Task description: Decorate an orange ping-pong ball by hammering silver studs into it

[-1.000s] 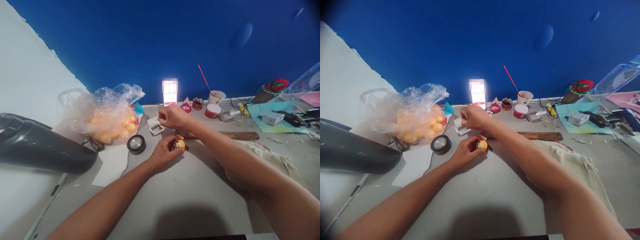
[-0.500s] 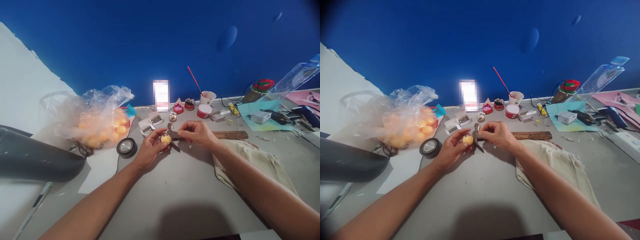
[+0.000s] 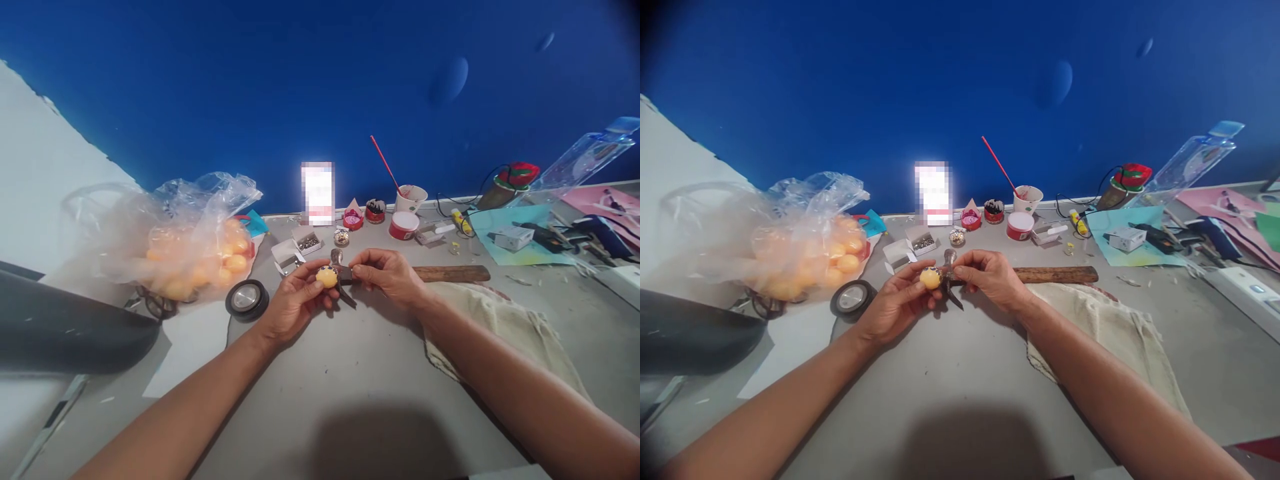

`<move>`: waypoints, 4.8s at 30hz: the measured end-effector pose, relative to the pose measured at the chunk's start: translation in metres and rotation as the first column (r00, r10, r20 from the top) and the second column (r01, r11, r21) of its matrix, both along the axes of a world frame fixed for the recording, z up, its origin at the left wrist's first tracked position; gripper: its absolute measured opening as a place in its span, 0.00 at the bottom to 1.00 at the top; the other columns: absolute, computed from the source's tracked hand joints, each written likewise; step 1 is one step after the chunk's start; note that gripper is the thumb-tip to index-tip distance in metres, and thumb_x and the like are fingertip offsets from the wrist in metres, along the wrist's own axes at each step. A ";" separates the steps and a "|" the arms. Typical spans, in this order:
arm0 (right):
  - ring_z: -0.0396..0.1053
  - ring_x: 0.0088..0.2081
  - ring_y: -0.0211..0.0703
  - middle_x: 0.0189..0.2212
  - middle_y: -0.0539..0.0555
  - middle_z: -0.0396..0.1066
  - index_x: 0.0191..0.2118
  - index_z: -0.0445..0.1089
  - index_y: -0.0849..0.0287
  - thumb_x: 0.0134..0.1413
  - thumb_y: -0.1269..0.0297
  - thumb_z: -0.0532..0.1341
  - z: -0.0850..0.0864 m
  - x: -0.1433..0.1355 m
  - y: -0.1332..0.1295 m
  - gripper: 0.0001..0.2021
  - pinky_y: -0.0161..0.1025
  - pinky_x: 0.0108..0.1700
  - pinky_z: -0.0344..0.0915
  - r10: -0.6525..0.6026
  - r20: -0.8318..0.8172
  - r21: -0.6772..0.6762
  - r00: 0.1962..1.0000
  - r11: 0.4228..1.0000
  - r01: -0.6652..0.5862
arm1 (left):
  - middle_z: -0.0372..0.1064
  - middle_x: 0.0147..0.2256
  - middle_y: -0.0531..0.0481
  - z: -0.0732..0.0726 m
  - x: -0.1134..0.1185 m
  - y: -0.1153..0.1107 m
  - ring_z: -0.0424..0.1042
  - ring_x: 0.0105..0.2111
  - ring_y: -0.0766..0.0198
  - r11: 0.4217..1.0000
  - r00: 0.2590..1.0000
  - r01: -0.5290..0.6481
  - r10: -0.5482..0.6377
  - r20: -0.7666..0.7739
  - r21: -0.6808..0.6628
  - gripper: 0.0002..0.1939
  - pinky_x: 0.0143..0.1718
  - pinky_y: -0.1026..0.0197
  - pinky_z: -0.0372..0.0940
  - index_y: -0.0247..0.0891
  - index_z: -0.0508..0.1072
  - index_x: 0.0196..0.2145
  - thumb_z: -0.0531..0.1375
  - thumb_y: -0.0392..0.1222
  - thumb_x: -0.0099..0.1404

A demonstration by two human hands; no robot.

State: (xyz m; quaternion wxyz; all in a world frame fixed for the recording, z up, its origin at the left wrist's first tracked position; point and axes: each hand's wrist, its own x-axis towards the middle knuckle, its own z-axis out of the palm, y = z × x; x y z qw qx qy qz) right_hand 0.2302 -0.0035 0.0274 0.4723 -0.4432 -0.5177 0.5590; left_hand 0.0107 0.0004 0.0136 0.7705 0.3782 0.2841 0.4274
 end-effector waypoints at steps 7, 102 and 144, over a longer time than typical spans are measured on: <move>0.62 0.24 0.34 0.25 0.48 0.71 0.38 0.79 0.59 0.47 0.52 0.76 -0.003 0.003 0.001 0.18 0.37 0.28 0.56 0.020 -0.094 -0.053 0.995 0.998 -0.025 | 0.80 0.45 0.40 0.002 -0.004 0.005 0.78 0.35 0.63 0.988 0.995 0.009 0.007 0.097 -0.156 0.18 0.37 0.63 0.74 0.34 0.78 0.48 0.72 0.40 0.62; 0.66 0.27 0.37 0.26 0.52 0.76 0.29 0.79 0.60 0.47 0.62 0.71 0.004 -0.012 -0.013 0.06 0.37 0.30 0.61 0.116 0.148 -0.036 0.982 0.993 -0.112 | 0.75 0.38 0.47 0.001 0.003 -0.014 0.72 0.34 0.61 0.850 0.802 -0.045 0.344 -0.488 0.525 0.19 0.36 0.60 0.68 0.39 0.81 0.44 0.75 0.46 0.55; 0.63 0.25 0.35 0.22 0.46 0.70 0.28 0.73 0.58 0.45 0.62 0.68 0.015 -0.018 -0.018 0.06 0.34 0.27 0.57 0.095 0.204 -0.025 0.974 0.995 -0.091 | 0.73 0.34 0.52 0.004 0.009 -0.022 0.74 0.33 0.64 0.885 0.836 -0.128 0.339 -0.431 0.448 0.19 0.36 0.62 0.69 0.37 0.76 0.39 0.76 0.40 0.51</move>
